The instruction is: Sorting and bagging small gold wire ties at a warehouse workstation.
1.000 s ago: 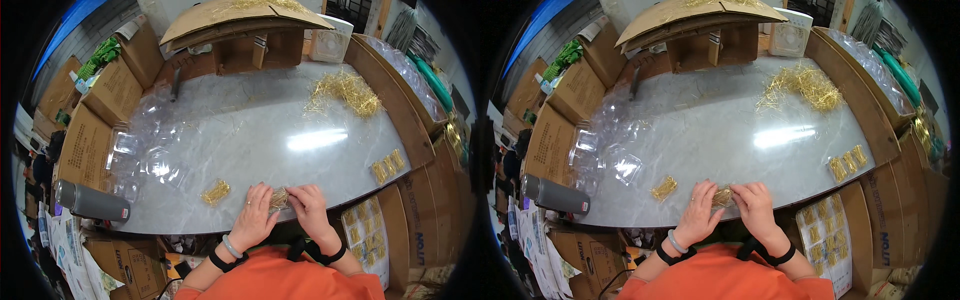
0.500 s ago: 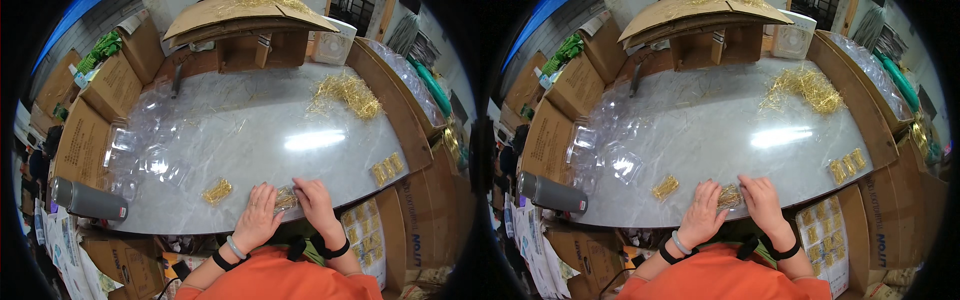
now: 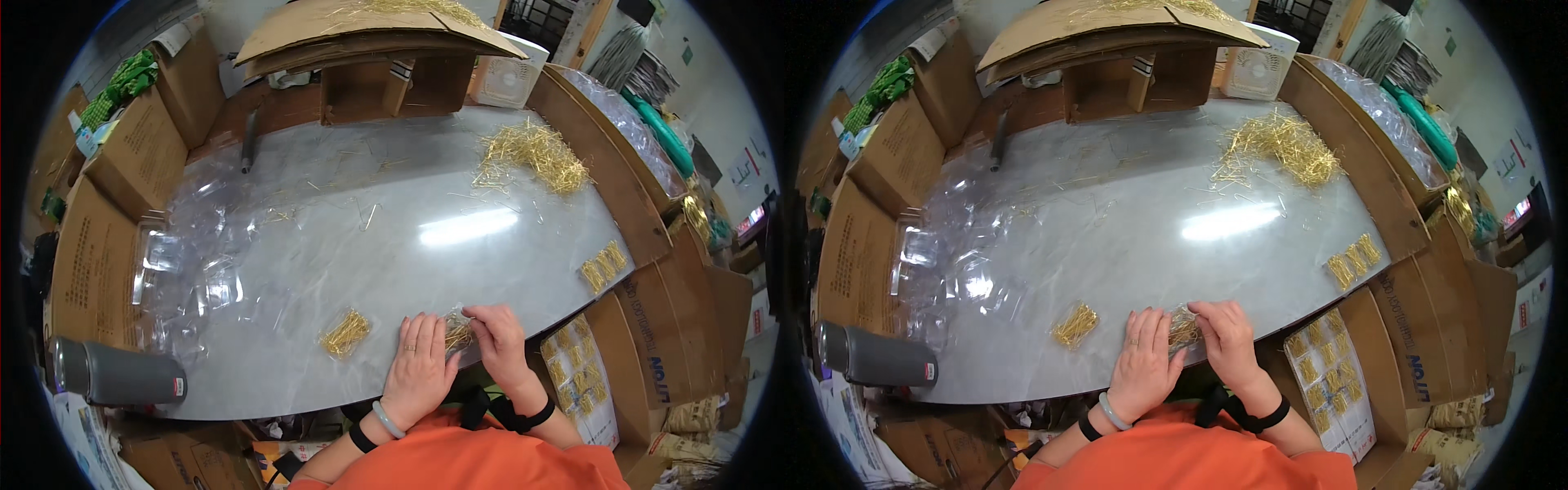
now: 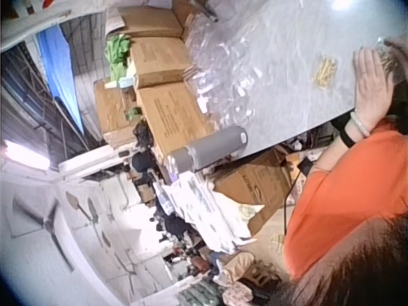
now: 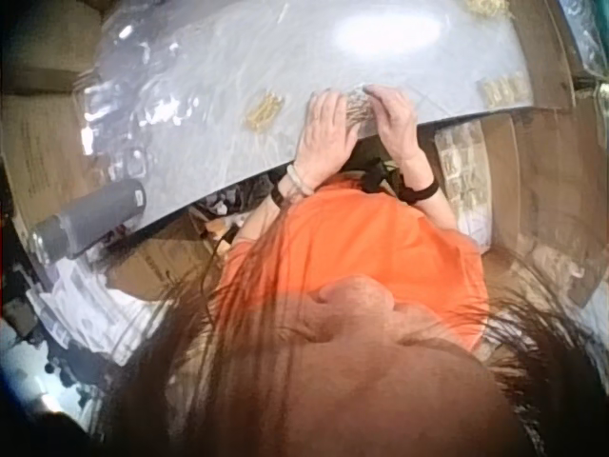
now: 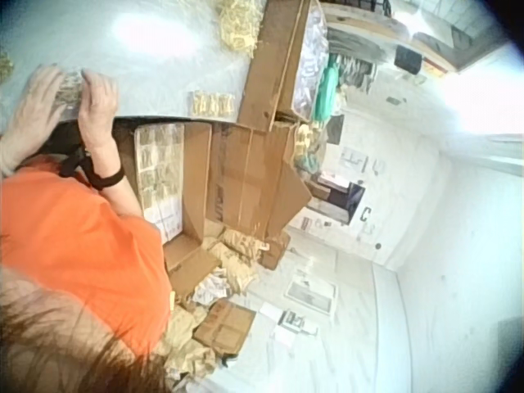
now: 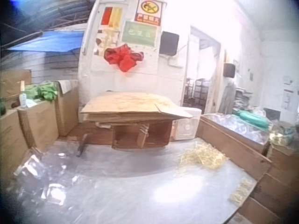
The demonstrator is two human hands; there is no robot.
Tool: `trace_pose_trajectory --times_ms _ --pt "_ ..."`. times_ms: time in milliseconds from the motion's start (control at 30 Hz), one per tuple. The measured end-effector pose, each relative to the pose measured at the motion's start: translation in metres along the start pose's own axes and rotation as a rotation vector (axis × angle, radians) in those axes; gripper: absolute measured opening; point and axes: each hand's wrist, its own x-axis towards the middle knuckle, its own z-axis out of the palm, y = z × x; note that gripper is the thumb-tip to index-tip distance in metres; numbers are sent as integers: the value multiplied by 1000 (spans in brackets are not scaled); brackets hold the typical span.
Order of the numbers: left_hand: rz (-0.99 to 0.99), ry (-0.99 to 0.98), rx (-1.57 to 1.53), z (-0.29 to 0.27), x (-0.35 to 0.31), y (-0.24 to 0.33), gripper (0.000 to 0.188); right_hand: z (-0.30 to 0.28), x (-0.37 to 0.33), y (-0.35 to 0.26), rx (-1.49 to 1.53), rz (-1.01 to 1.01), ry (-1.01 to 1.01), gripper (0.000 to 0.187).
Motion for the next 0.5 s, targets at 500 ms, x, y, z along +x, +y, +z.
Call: trace_pose_trajectory --times_ms 500 --pt "17 -16 -32 2 -3 -4 64 -12 -19 10 -80 101 -122 20"
